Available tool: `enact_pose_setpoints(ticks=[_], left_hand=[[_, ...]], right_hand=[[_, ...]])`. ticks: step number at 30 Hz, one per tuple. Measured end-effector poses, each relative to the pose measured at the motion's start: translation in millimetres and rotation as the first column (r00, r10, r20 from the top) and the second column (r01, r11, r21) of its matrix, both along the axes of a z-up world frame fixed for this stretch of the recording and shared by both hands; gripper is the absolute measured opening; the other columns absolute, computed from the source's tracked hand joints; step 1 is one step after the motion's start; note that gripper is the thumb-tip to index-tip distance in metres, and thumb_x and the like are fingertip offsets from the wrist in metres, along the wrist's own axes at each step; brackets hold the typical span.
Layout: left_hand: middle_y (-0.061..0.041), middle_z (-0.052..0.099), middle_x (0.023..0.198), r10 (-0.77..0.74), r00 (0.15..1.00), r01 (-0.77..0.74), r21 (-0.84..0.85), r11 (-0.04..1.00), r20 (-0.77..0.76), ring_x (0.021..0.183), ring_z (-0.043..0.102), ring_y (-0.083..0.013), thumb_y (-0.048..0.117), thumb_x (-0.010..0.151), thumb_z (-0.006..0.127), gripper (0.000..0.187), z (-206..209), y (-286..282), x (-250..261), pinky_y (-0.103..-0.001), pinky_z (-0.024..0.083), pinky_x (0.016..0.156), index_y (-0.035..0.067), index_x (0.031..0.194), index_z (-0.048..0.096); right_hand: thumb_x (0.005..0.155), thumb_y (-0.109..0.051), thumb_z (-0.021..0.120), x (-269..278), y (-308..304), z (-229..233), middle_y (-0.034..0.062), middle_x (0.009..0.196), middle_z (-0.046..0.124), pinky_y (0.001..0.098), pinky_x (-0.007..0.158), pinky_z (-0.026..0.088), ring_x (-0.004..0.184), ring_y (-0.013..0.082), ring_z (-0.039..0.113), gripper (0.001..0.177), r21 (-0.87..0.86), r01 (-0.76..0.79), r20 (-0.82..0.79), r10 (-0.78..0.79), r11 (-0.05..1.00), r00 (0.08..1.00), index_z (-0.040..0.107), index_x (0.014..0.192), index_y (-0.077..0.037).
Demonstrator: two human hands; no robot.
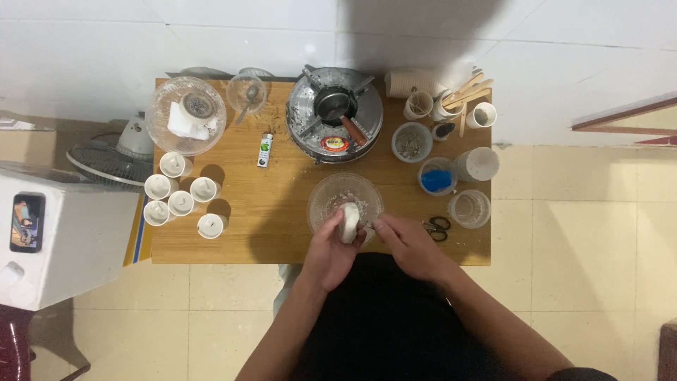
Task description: Carving and shaping the base of a wax candle using a small knife over a bowl to collect shavings.
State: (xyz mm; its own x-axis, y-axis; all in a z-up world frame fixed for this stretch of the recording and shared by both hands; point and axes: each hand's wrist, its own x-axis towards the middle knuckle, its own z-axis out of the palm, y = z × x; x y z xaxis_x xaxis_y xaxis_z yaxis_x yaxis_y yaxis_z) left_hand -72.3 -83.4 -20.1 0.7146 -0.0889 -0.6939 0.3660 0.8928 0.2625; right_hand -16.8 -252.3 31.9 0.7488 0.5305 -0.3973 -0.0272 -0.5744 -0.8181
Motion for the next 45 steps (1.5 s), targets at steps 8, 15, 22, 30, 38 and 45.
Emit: enact_pose_setpoints(ticks=[8,15,22,30,38,45], left_hand=[[-0.003,0.057,0.095,-0.05,0.999,0.05,0.083,0.995,0.002,0.09,0.06,-0.0154,0.04,0.106,0.051,0.026,30,-2,4,-0.032,0.054,0.091,0.016,0.114,0.054],[-0.001,0.054,0.092,-0.058,0.998,0.056,0.17,0.984,0.004,0.084,0.057,-0.0126,0.041,0.106,0.049,0.029,50,-4,7,-0.031,0.055,0.086,0.013,0.111,0.056],[0.0,0.054,0.079,-0.052,0.998,0.059,0.247,0.967,-0.033,0.066,0.053,-0.0091,0.047,0.105,0.049,0.036,48,-8,7,-0.022,0.049,0.06,0.013,0.107,0.058],[-0.003,0.053,0.062,-0.048,0.999,0.047,0.298,0.954,-0.004,0.046,0.046,-0.0095,0.045,0.108,0.045,0.036,49,-13,7,-0.021,0.038,0.042,0.013,0.097,0.056],[-0.001,0.051,0.063,-0.042,0.999,0.045,0.24,0.97,-0.016,0.047,0.046,-0.0089,0.046,0.108,0.045,0.035,55,-15,7,-0.02,0.038,0.043,0.015,0.094,0.051],[-0.002,0.052,0.057,-0.008,1.0,0.002,0.221,0.975,0.026,0.042,0.046,-0.0089,0.045,0.109,0.042,0.034,43,-18,5,-0.019,0.038,0.04,0.015,0.094,0.051]], right_hand=[[0.096,-0.037,0.065,-1,10,13,0.0133,0.075,0.068,0.0405,0.067,0.054,0.067,0.0294,0.067,0.038,-0.052,0.036,0.051,-0.033,0.998,0.998,0.062,0.127,-0.015],[0.087,-0.036,0.078,-1,22,36,0.0182,0.071,0.071,0.0439,0.064,0.056,0.065,0.0345,0.071,0.048,-0.005,0.078,0.233,-0.075,0.997,0.97,0.07,0.131,-0.019],[0.088,-0.031,0.075,4,19,34,0.0188,0.067,0.07,0.0441,0.058,0.052,0.058,0.0326,0.068,0.048,0.048,0.042,0.182,-0.05,0.998,0.982,0.067,0.135,-0.026],[0.089,-0.033,0.075,3,14,26,0.019,0.065,0.072,0.0435,0.057,0.052,0.057,0.0346,0.069,0.049,0.028,0.023,0.197,-0.028,0.999,0.98,0.067,0.136,-0.024],[0.087,-0.037,0.076,0,14,34,0.0144,0.065,0.072,0.0454,0.061,0.056,0.062,0.0348,0.072,0.056,-0.022,-0.009,0.292,0.015,1.0,0.956,0.063,0.139,-0.025],[0.089,-0.03,0.076,2,14,27,0.0187,0.065,0.071,0.0455,0.056,0.053,0.059,0.0372,0.071,0.05,0.021,-0.015,0.323,0.008,1.0,0.946,0.065,0.137,-0.023]])
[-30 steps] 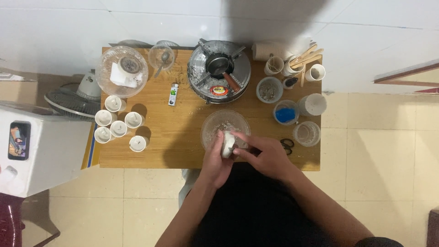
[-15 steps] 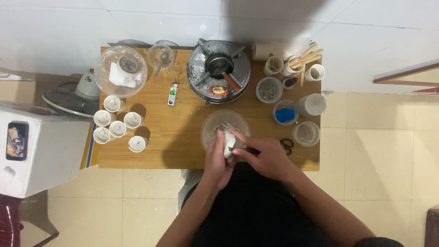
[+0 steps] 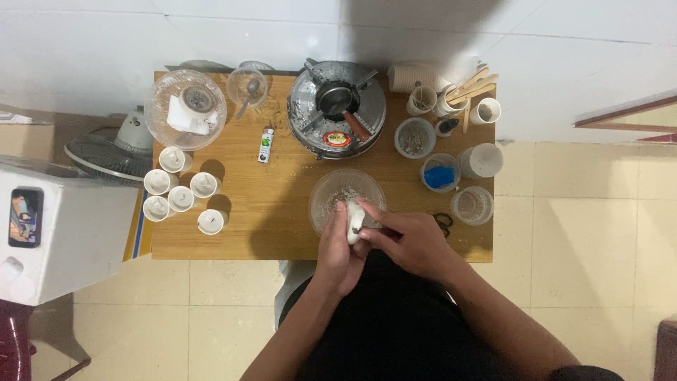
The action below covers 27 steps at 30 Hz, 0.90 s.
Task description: Carving and shaping the base of a wax candle using a small knife over a bowl to collect shavings.
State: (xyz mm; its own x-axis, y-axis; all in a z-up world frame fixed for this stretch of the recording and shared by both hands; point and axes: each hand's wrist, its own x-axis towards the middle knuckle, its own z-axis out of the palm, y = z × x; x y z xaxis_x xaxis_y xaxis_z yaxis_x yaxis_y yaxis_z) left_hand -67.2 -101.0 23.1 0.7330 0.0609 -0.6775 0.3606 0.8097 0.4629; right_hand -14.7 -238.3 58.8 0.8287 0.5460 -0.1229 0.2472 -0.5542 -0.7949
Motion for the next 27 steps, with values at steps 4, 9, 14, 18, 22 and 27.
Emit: enact_pose_setpoints(ticks=[4,9,14,18,22,27], left_hand=[[-0.003,0.052,0.055,0.022,1.0,-0.021,-0.014,1.0,0.011,0.041,0.045,-0.0095,0.045,0.109,0.041,0.034,16,2,1,-0.019,0.038,0.04,0.015,0.095,0.049],[-0.003,0.053,0.056,0.008,1.0,-0.009,0.024,1.0,0.01,0.041,0.046,-0.0097,0.045,0.109,0.041,0.033,14,3,1,-0.02,0.038,0.04,0.016,0.097,0.049],[-0.003,0.053,0.056,0.021,1.0,-0.021,0.023,1.0,0.02,0.041,0.045,-0.0084,0.044,0.109,0.041,0.032,9,2,0,-0.019,0.038,0.041,0.017,0.094,0.047],[-0.007,0.054,0.054,0.037,0.999,-0.037,0.006,0.999,0.013,0.04,0.047,-0.0108,0.045,0.109,0.042,0.033,5,3,-2,-0.02,0.039,0.041,0.016,0.093,0.047],[-0.004,0.054,0.055,0.016,0.999,-0.017,0.01,1.0,0.032,0.042,0.046,-0.008,0.045,0.109,0.041,0.032,2,3,-2,-0.018,0.038,0.042,0.017,0.094,0.047],[-0.002,0.052,0.054,0.006,0.998,-0.007,0.009,1.0,0.058,0.041,0.044,-0.0078,0.044,0.11,0.038,0.033,-2,3,3,-0.018,0.036,0.041,0.017,0.092,0.046]], right_hand=[[0.088,-0.032,0.075,2,4,13,0.0156,0.062,0.072,0.0431,0.055,0.053,0.058,0.0335,0.072,0.05,0.017,0.018,-0.05,-0.017,1.0,0.999,0.066,0.136,-0.027],[0.089,-0.029,0.074,4,5,14,0.0187,0.06,0.07,0.0423,0.052,0.05,0.053,0.0337,0.069,0.044,0.053,0.025,-0.092,-0.02,0.998,0.996,0.069,0.133,-0.023],[0.09,-0.028,0.074,3,3,4,0.0183,0.06,0.071,0.0401,0.052,0.051,0.052,0.032,0.069,0.044,0.065,0.019,-0.092,-0.013,0.998,0.996,0.069,0.133,-0.022],[0.091,-0.028,0.073,5,4,10,0.0182,0.061,0.071,0.0402,0.052,0.051,0.053,0.0304,0.07,0.044,0.051,0.018,-0.111,-0.012,0.999,0.994,0.068,0.134,-0.024],[0.09,-0.026,0.074,5,7,8,0.0212,0.06,0.069,0.0412,0.051,0.049,0.05,0.0309,0.066,0.042,0.085,0.039,-0.095,-0.031,0.996,0.995,0.07,0.131,-0.02],[0.088,-0.027,0.077,3,4,-3,0.0183,0.058,0.069,0.0406,0.049,0.049,0.05,0.0318,0.067,0.041,0.085,0.067,-0.08,-0.06,0.994,0.995,0.072,0.128,-0.021]])
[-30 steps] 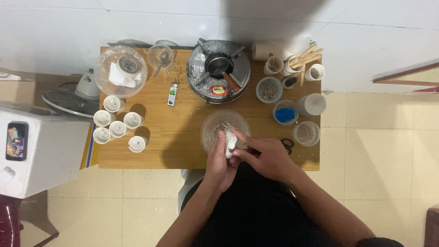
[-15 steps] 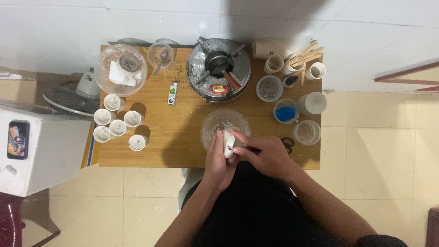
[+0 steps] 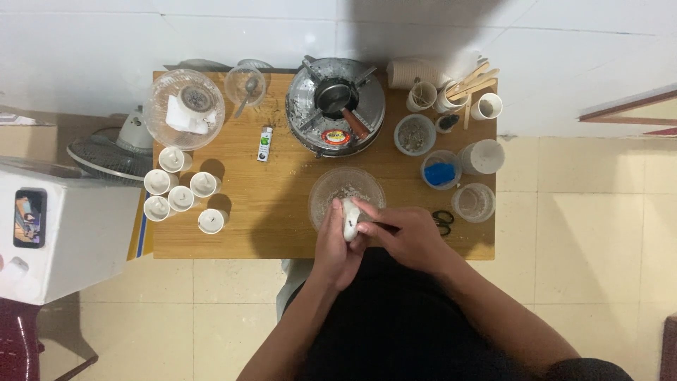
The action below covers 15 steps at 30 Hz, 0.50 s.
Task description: Carving and shaping the base of a wax candle using a small knife over a bowl to collect shavings.
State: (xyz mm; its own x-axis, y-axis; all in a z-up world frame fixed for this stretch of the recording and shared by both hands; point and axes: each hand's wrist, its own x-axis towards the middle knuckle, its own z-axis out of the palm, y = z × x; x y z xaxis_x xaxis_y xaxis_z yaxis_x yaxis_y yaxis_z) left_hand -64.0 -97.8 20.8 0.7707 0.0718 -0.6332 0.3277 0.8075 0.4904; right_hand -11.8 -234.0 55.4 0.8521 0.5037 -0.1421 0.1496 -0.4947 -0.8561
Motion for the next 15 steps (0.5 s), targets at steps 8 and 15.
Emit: enact_pose_setpoints(ticks=[8,15], left_hand=[[0.001,0.052,0.056,-0.046,0.997,0.047,-0.018,0.999,0.055,0.042,0.043,-0.0053,0.046,0.11,0.039,0.035,-16,2,1,-0.019,0.039,0.045,0.017,0.093,0.05],[-0.001,0.054,0.057,-0.07,0.996,0.07,0.006,0.998,0.05,0.042,0.043,-0.0064,0.048,0.109,0.038,0.038,-18,3,3,-0.02,0.039,0.046,0.016,0.094,0.053]], right_hand=[[0.091,-0.026,0.074,6,5,-3,0.0196,0.061,0.069,0.0377,0.051,0.047,0.05,0.0278,0.065,0.039,0.004,0.001,-0.029,-0.001,1.0,1.0,0.07,0.13,-0.021],[0.09,-0.029,0.076,7,5,-8,0.0173,0.059,0.069,0.0355,0.051,0.049,0.049,0.0251,0.065,0.038,0.002,0.055,-0.028,-0.055,0.998,0.998,0.073,0.128,-0.025]])
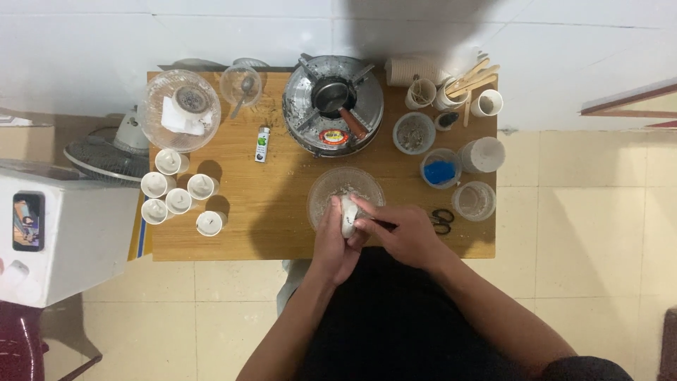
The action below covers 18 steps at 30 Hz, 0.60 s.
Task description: Carving and shaping the base of a wax candle using a small knife over a bowl to collect shavings.
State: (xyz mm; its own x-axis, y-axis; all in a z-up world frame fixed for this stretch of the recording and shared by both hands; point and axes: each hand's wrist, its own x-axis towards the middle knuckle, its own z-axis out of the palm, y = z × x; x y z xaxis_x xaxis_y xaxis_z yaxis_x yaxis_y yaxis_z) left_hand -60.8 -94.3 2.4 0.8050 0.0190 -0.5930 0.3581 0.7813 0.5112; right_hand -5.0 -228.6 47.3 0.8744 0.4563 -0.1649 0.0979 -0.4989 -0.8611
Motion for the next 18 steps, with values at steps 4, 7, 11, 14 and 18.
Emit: enact_pose_setpoints(ticks=[4,7,11,14,18], left_hand=[[0.0,0.052,0.058,0.001,1.0,-0.001,-0.013,1.0,-0.017,0.042,0.04,-0.0067,0.048,0.109,0.038,0.036,-9,0,1,-0.02,0.037,0.046,0.017,0.097,0.053],[0.0,0.053,0.058,0.01,0.999,-0.011,-0.026,1.0,-0.034,0.042,0.042,-0.0066,0.047,0.109,0.038,0.035,-11,0,3,-0.02,0.038,0.046,0.017,0.098,0.052],[0.0,0.052,0.058,0.001,0.999,-0.002,-0.022,1.0,-0.043,0.041,0.039,-0.0071,0.046,0.11,0.037,0.035,-6,1,5,-0.021,0.037,0.045,0.018,0.097,0.053],[0.001,0.052,0.06,-0.005,0.999,0.003,-0.024,1.0,-0.046,0.042,0.039,-0.0067,0.047,0.109,0.038,0.034,-7,1,6,-0.02,0.037,0.044,0.019,0.097,0.053],[-0.002,0.054,0.062,-0.009,1.0,0.009,-0.034,0.999,-0.019,0.043,0.042,-0.0067,0.049,0.108,0.04,0.037,-23,2,4,-0.021,0.039,0.045,0.016,0.099,0.055]], right_hand=[[0.09,-0.028,0.076,0,-2,-9,0.0193,0.065,0.071,0.0371,0.054,0.05,0.056,0.028,0.069,0.039,-0.009,0.005,-0.043,-0.005,1.0,0.999,0.071,0.129,-0.026],[0.091,-0.024,0.075,2,2,-6,0.0201,0.066,0.072,0.0371,0.054,0.047,0.054,0.0244,0.065,0.037,-0.001,-0.003,-0.075,0.003,1.0,0.997,0.071,0.128,-0.021],[0.09,-0.026,0.077,2,2,-8,0.0189,0.069,0.074,0.0372,0.055,0.051,0.058,0.0276,0.071,0.037,-0.004,0.034,-0.069,-0.034,0.999,0.997,0.073,0.127,-0.024],[0.09,-0.027,0.076,2,1,-10,0.0184,0.073,0.075,0.039,0.057,0.052,0.062,0.0291,0.073,0.037,-0.004,0.032,-0.071,-0.032,0.999,0.997,0.073,0.127,-0.024],[0.092,-0.022,0.074,5,2,-11,0.0182,0.073,0.075,0.0349,0.057,0.05,0.06,0.0223,0.069,0.036,0.03,0.008,-0.069,-0.006,1.0,0.998,0.072,0.128,-0.021]])
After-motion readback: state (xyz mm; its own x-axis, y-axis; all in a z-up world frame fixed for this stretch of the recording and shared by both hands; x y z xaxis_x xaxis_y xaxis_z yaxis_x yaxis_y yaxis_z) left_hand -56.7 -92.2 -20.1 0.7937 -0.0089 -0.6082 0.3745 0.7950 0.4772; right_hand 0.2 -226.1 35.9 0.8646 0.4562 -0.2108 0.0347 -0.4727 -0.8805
